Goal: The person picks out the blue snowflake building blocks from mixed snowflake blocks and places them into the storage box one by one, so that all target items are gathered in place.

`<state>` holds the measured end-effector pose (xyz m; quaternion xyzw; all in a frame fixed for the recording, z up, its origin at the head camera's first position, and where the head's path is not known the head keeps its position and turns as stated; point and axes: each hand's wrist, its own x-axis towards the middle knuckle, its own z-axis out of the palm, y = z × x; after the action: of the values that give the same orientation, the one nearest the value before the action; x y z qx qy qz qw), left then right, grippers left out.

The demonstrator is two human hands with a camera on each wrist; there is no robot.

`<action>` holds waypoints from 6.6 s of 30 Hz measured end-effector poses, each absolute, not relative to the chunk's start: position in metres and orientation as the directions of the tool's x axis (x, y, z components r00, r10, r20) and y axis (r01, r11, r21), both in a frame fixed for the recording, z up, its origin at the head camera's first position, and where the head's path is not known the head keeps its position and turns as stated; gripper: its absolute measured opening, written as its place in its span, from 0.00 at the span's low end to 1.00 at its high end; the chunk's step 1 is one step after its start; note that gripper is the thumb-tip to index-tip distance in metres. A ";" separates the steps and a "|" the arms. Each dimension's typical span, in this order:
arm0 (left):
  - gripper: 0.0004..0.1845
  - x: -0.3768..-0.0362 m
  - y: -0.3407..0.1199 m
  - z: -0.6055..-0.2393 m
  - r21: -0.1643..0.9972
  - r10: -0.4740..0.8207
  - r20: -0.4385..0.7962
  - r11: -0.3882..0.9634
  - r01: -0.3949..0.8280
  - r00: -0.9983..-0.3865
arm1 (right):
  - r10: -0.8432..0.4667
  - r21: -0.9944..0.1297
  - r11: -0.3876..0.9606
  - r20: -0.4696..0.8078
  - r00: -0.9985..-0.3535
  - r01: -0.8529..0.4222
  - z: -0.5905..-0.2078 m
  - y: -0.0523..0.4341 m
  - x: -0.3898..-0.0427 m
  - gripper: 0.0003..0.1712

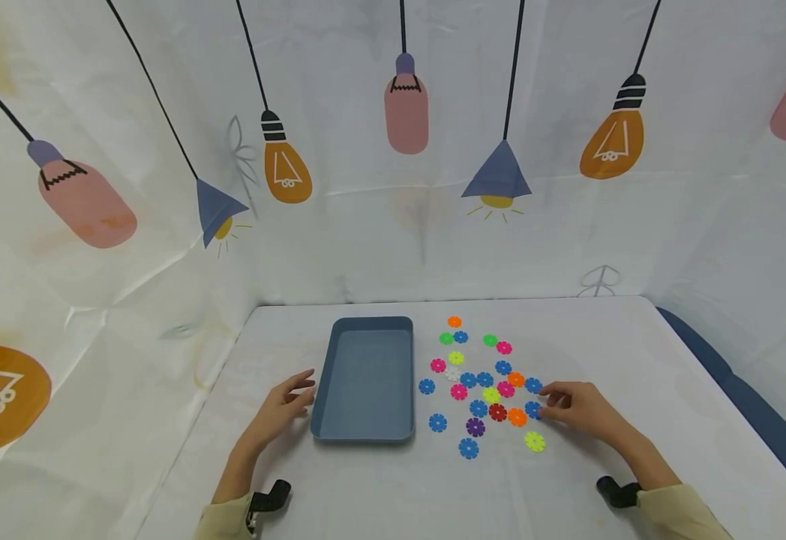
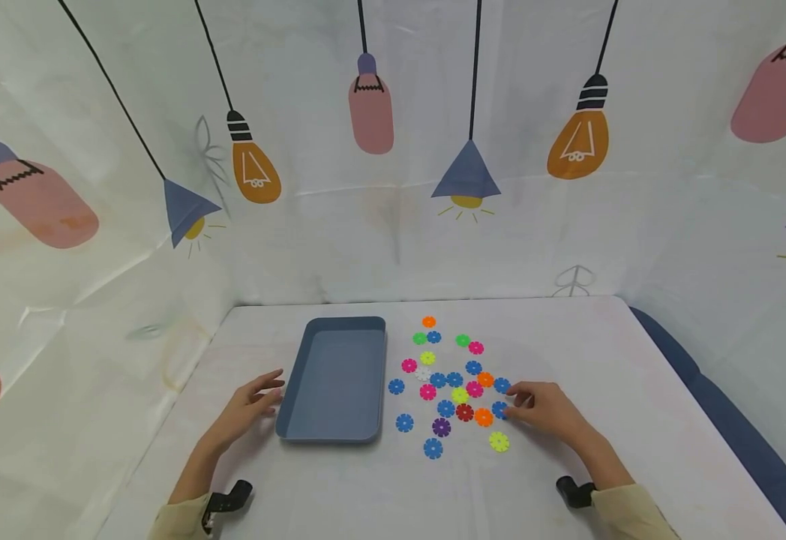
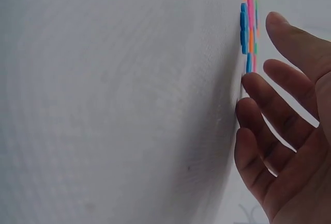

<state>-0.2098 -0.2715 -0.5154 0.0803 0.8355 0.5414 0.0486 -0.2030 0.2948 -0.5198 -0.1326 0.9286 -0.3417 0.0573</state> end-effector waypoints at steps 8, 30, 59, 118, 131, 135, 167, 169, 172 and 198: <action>0.28 -0.208 -0.265 -0.512 0.928 0.158 -0.022 0.371 0.039 -0.987 | -0.276 -0.640 0.745 -0.040 -0.960 -0.188 -0.521 0.293 -0.203 0.20; 0.34 -0.210 -0.263 -0.525 0.936 0.199 -0.090 0.351 -0.015 -0.976 | -0.241 -0.638 0.756 -0.065 -0.968 -0.145 -0.523 0.291 -0.202 0.22; 0.37 -0.215 -0.270 -0.530 0.939 0.334 -0.098 0.344 0.024 -0.938 | -0.255 -0.631 0.759 -0.062 -0.965 -0.160 -0.524 0.283 -0.203 0.19; 0.36 -0.208 -0.269 -0.543 0.950 0.283 -0.099 0.314 -0.005 -0.954 | -0.215 -0.896 0.435 -0.003 -0.977 -0.093 -0.507 0.150 -0.229 0.08; 0.35 -0.204 -0.265 -0.539 0.951 0.295 -0.082 0.308 0.013 -0.952 | -0.310 -0.931 0.334 0.037 -0.950 -0.145 -0.497 0.111 -0.236 0.10; 0.35 -0.204 -0.264 -0.539 0.953 0.294 -0.088 0.302 0.006 -0.952 | -0.334 -0.928 0.331 0.052 -0.941 -0.169 -0.496 0.099 -0.240 0.11; 0.35 -0.205 -0.265 -0.540 0.954 0.283 -0.107 0.298 -0.019 -0.953 | -0.330 -0.977 0.212 -0.037 -0.943 -0.036 -0.491 0.032 -0.270 0.10; 0.35 -0.206 -0.265 -0.540 0.955 0.293 -0.101 0.296 -0.011 -0.951 | -0.321 -0.977 0.209 -0.041 -0.946 -0.029 -0.491 0.029 -0.272 0.10; 0.35 -0.205 -0.265 -0.540 0.956 0.304 -0.097 0.292 -0.004 -0.948 | -0.314 -0.979 0.205 -0.052 -0.948 -0.014 -0.492 0.024 -0.274 0.10; 0.35 -0.205 -0.264 -0.537 0.957 0.291 -0.097 0.291 -0.009 -0.952 | -0.348 -0.993 0.064 -0.119 -0.930 0.102 -0.494 -0.016 -0.306 0.16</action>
<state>-0.2045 -0.2638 -0.5366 0.0890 0.7933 0.5886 0.1273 -0.3060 -0.0163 -0.4943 -0.0864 0.7104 -0.6785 0.1659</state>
